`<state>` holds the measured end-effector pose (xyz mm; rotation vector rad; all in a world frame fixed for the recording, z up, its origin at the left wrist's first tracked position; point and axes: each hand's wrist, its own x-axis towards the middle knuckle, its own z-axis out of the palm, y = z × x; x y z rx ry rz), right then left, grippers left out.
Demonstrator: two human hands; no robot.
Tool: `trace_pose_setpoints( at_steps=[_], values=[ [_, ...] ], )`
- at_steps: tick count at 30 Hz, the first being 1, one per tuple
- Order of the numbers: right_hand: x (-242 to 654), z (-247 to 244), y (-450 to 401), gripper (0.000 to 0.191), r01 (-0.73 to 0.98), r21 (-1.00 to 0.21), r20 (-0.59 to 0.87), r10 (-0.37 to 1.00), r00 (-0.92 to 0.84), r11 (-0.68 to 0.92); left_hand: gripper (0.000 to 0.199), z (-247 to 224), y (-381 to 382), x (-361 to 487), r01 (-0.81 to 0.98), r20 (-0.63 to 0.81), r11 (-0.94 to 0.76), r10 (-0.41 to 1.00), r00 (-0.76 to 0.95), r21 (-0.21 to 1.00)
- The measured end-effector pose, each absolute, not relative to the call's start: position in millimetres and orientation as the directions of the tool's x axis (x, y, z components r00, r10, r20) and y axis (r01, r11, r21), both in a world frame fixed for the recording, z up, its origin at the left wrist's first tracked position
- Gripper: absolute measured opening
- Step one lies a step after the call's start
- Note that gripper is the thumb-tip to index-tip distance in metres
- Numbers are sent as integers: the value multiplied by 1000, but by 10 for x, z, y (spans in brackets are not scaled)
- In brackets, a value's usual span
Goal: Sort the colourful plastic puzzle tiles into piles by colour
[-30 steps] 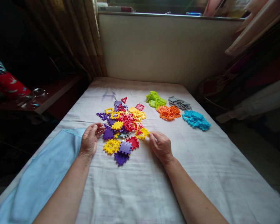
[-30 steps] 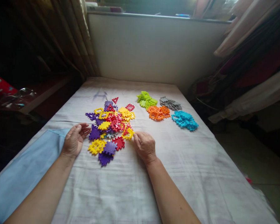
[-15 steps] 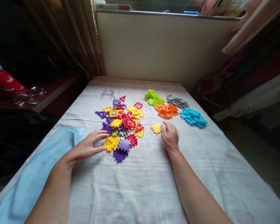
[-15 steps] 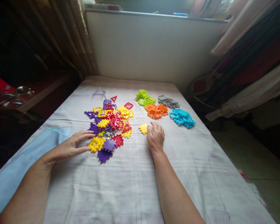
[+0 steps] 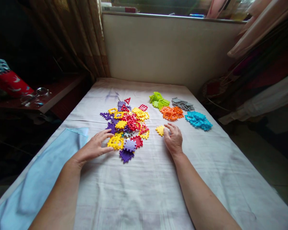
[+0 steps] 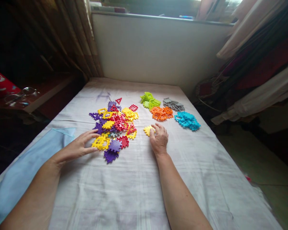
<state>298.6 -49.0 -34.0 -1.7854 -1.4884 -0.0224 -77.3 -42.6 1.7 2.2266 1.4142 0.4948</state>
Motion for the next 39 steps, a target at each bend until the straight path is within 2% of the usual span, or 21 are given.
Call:
trace_pose_setpoints(
  at_steps=[4, 8, 13, 16, 18, 21, 23, 26, 28, 31, 34, 36, 39],
  values=[
    [2758, -202, -568, 30, 795, -571, 550, 814, 186, 204, 66, 100, -463, -603, 714, 127, -313, 945, 303, 626],
    [2395, -98, -700, 26, 581, -723, 468, 884, 14, 373, 60, 77, -558, -272, 685, 256, -409, 912, 320, 603],
    [2107, -84, -803, 34, 245, -937, 235, 968, -91, 250, 50, 15, -669, -4, 654, 357, -553, 833, 423, 516],
    [2045, -93, -802, 38, 50, -984, 164, 980, -110, 170, 51, 2, -702, 42, 629, 397, -616, 787, 472, 475],
    [2062, -81, -772, 34, 4, -988, 150, 984, -95, 151, 58, -8, -714, 60, 627, 406, -632, 775, 485, 456],
    [2238, -48, -678, 32, 43, -985, 166, 986, 15, 165, 75, -29, -731, 92, 670, 375, -616, 787, 491, 414],
    [2454, -45, -591, 36, 106, -980, 183, 971, 156, 168, 77, -41, -748, 112, 708, 337, -599, 799, 498, 374],
    [2816, -106, -471, 42, 211, -971, 189, 912, 365, 117, 61, -43, -772, 136, 740, 285, -580, 814, 507, 340],
    [3005, -183, -421, 46, 264, -962, 185, 877, 443, 69, 49, -33, -776, 146, 741, 278, -575, 817, 505, 345],
    [3164, -295, -394, 48, 364, -931, 199, 850, 488, 9, 41, -11, -754, 141, 717, 294, -584, 811, 505, 380],
    [3236, -352, -395, 44, 503, -863, 252, 822, 511, -47, 42, 23, -690, 65, 671, 332, -590, 807, 487, 450],
    [3271, -359, -400, 42, 621, -780, 336, 784, 522, -79, 45, 52, -625, -51, 662, 366, -571, 820, 440, 484],
    [3264, -337, -415, 40, 760, -646, 486, 730, 481, -70, 47, 74, -509, -308, 735, 419, -496, 853, 311, 463]
  ],
)
